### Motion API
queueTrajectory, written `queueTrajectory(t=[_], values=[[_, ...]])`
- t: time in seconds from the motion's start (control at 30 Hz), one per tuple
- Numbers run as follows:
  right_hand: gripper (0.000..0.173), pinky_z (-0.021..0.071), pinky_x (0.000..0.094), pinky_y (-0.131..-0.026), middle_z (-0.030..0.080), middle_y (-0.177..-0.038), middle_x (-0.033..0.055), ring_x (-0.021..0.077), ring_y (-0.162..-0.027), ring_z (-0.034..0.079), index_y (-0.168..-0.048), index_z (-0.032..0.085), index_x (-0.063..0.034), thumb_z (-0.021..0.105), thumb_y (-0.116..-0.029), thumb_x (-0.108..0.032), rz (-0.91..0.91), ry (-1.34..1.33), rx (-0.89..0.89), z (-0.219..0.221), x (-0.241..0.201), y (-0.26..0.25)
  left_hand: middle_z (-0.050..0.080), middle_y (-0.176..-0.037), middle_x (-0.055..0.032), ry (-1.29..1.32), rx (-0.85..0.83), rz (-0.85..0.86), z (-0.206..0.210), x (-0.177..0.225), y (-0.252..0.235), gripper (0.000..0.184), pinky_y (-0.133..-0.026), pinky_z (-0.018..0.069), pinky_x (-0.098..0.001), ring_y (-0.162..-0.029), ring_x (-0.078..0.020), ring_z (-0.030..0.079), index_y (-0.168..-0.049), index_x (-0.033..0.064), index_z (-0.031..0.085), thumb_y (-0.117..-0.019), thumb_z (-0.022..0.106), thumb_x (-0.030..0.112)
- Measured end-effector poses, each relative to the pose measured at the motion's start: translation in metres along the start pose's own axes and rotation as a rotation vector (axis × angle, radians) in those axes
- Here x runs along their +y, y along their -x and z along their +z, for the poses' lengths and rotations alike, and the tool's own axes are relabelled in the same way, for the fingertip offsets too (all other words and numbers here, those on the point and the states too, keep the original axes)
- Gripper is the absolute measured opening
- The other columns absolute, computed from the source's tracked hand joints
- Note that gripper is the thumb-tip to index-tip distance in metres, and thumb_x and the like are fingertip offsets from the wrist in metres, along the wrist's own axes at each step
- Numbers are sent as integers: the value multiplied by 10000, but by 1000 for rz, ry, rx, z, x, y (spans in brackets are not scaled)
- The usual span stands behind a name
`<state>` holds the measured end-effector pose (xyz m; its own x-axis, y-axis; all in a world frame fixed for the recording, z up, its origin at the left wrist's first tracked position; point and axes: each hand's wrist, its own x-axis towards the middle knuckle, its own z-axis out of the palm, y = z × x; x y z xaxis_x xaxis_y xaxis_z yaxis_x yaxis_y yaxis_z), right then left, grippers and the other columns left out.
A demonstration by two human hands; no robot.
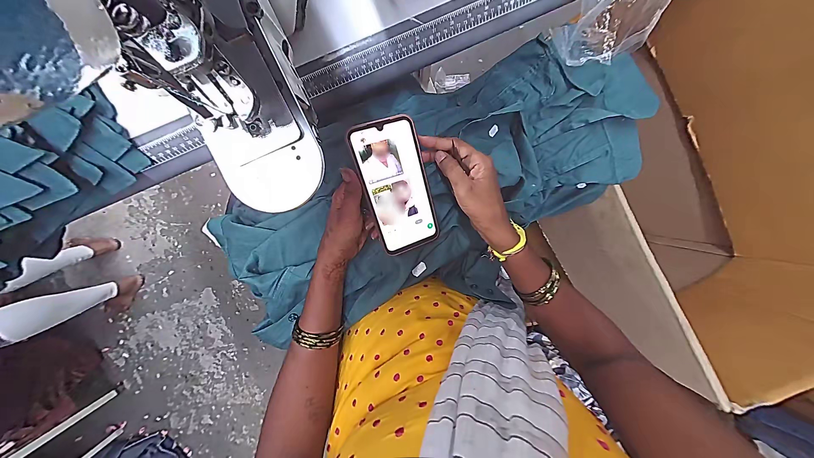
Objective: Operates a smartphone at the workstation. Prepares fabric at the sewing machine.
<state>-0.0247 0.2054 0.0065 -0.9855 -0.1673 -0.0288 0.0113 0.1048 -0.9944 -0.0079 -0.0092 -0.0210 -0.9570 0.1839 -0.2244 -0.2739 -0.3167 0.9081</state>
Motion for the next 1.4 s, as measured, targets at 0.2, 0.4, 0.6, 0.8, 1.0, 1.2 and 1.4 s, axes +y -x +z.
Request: queueTrajectory(t=[0.2, 0.4, 0.6, 0.8, 1.0, 1.2, 1.4], values=[[287, 473, 172, -592, 723, -999, 67, 46, -685, 596, -1286, 642, -31, 437, -1096, -96, 32, -19, 10, 1, -3, 0, 637, -720, 58, 7, -10, 0, 1, 2, 0, 517, -403, 446, -143, -453, 5, 506, -1114, 200, 608, -1064, 250, 571], [288, 479, 170, -603, 725, -1006, 66, 43, -695, 602, -1293, 643, -28, 444, -1094, -92, 27, -24, 6, 1, -2, 0, 636, -721, 55, -2, -16, 4, 1, 2, 0, 517, -398, 443, -144, -452, 0, 507, -1122, 200, 606, -1070, 238, 560], [290, 431, 162, -532, 722, -965, 62, 38, -612, 545, -1296, 648, -34, 450, -1091, -85, 35, -49, 5, 1, -1, 0, 617, -691, 57, -11, -9, 11, 2, 2, 0, 521, -384, 428, -143, -432, 3, 483, -1107, 196, 606, -1075, 226, 550], [288, 374, 164, -474, 707, -903, 58, 41, -535, 472, -1295, 652, -47, 452, -1093, -99, 64, -62, -12, -2, -2, 1, 670, -775, 61, -60, -22, -35, -1, 5, 1, 533, -408, 455, -141, -478, 4, 535, -1158, 215, 605, -1073, 207, 559], [298, 336, 173, -424, 705, -842, 71, 52, -469, 425, -1295, 656, -45, 444, -1092, -92, 71, -74, -33, -5, -1, -1, 653, -758, 53, -68, -50, -43, -3, 6, 1, 519, -399, 442, -142, -458, -1, 507, -1152, 211, 597, -1070, 229, 568], [291, 285, 181, -388, 703, -809, 66, 59, -425, 365, -1277, 664, -37, 448, -1090, -90, 68, -63, -35, -8, -3, -2, 667, -767, 42, -80, -63, -59, -3, 8, 1, 523, -404, 463, -147, -465, -8, 532, -1157, 200, 601, -1066, 246, 572], [269, 295, 173, -406, 693, -794, 65, 50, -444, 379, -1233, 670, -15, 455, -1083, -76, 55, -59, -17, -7, -2, -2, 651, -741, 37, -114, -55, -74, -2, 9, 1, 516, -404, 455, -149, -456, -13, 517, -1135, 194, 605, -1070, 249, 561]])
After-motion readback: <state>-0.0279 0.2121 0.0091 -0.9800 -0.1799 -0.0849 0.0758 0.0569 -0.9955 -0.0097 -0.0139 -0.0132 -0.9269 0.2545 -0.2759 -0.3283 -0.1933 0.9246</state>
